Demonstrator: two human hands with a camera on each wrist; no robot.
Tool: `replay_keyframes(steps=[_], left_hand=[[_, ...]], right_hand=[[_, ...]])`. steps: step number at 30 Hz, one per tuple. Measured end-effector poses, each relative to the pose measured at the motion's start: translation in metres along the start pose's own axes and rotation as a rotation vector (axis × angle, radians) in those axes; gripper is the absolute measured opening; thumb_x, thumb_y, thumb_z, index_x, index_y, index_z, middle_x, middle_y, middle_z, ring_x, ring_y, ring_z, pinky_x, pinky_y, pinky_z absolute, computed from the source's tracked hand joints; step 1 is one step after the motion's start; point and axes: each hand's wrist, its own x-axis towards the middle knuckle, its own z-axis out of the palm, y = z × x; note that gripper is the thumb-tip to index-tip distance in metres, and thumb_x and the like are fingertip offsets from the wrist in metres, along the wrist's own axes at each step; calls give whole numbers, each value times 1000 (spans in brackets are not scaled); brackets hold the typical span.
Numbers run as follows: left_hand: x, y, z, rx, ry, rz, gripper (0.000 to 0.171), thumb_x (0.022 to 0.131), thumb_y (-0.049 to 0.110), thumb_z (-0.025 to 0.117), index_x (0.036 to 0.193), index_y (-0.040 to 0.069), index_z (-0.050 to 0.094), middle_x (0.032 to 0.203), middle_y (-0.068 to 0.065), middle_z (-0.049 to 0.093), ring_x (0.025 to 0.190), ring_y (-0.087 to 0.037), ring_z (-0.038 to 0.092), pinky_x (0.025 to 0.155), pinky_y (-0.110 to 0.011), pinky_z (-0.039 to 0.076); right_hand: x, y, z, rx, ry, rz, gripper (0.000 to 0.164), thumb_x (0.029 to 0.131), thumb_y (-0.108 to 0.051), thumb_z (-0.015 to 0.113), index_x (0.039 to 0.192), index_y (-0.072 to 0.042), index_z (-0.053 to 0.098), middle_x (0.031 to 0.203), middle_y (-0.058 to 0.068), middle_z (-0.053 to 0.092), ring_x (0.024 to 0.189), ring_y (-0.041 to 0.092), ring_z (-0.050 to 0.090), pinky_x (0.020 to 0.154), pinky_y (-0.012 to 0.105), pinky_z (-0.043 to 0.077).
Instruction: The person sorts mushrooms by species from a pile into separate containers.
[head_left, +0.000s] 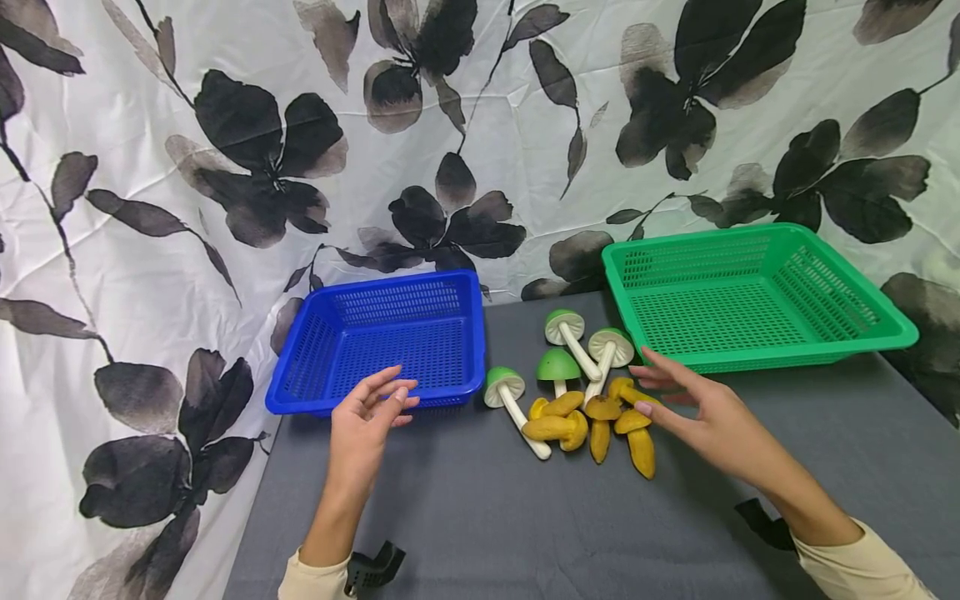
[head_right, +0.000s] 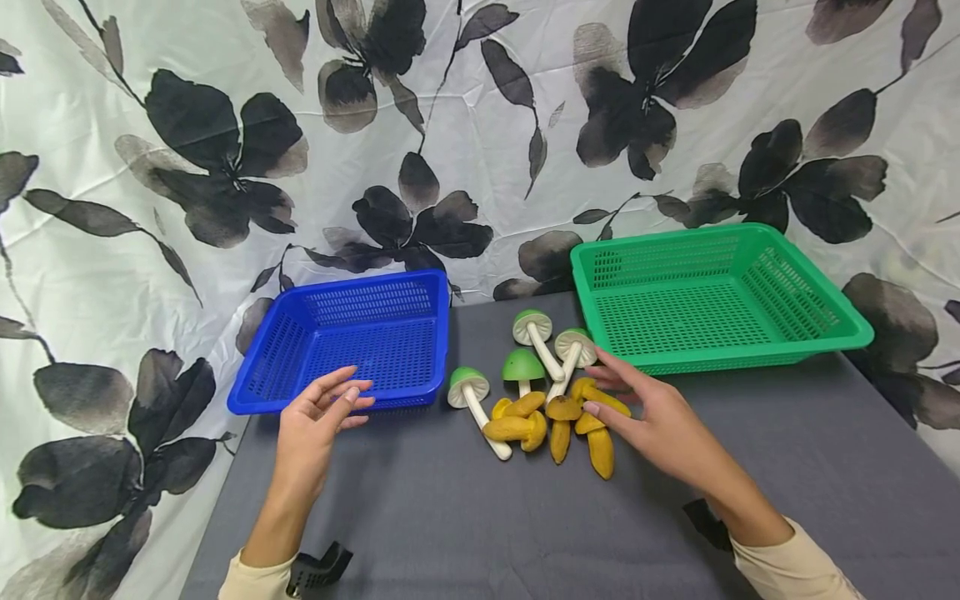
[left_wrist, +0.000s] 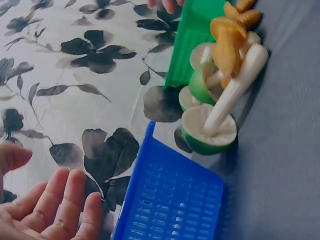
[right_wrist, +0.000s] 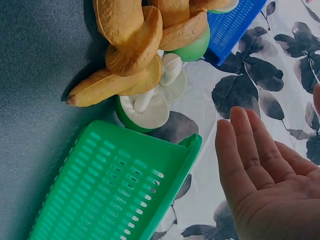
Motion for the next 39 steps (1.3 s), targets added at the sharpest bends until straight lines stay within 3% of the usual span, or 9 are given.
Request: replay_keyframes(steps=[3,9,19,25,30,39], left_hand=[[-2,-2,-4,-111,61,-71,33,98,19,70,128,7,62,114,-15,73,95,-30,74,79,-44,62],[-6,-6,-12,-288,172,-180,31,101,18,66,124,1,54,106,-10,74,90,-24,75,76,-41,63],[-11,-16,-22,-383,352,-310,25,102,25,64,114,10,48,100,-3,71,85,-20,74,83,-46,62],[-9,-25,-26,-406,466,-340,51,100,23,67,130,13,27,111,-5,62,84,-19,73,82,-42,62],[-2,-35,-28,-395,518,-338,69,100,22,66,145,11,16,124,-8,44,88,-19,72,85,-43,62],[7,-47,-31,-422,567,-319,66,102,17,63,147,12,15,125,-9,41,98,-24,72,93,-47,58]], right_hand=[[0,0,1,27,-2,16,73,98,-23,71,159,-25,32,141,7,62,117,2,61,90,7,46],[-3,0,2,40,-8,54,74,98,-24,71,159,-26,30,139,7,63,115,6,64,88,13,51],[-4,1,3,37,-27,72,74,98,-27,70,160,-27,29,138,4,64,117,11,64,90,19,52],[-5,0,4,35,-45,98,73,98,-31,69,160,-24,30,139,4,63,115,-2,61,91,20,53],[-6,1,5,40,-48,99,73,99,-29,69,160,-28,29,140,5,63,116,3,62,91,22,53],[-10,6,6,38,-58,106,69,99,-28,68,159,-22,33,137,5,65,113,6,65,89,16,51]])
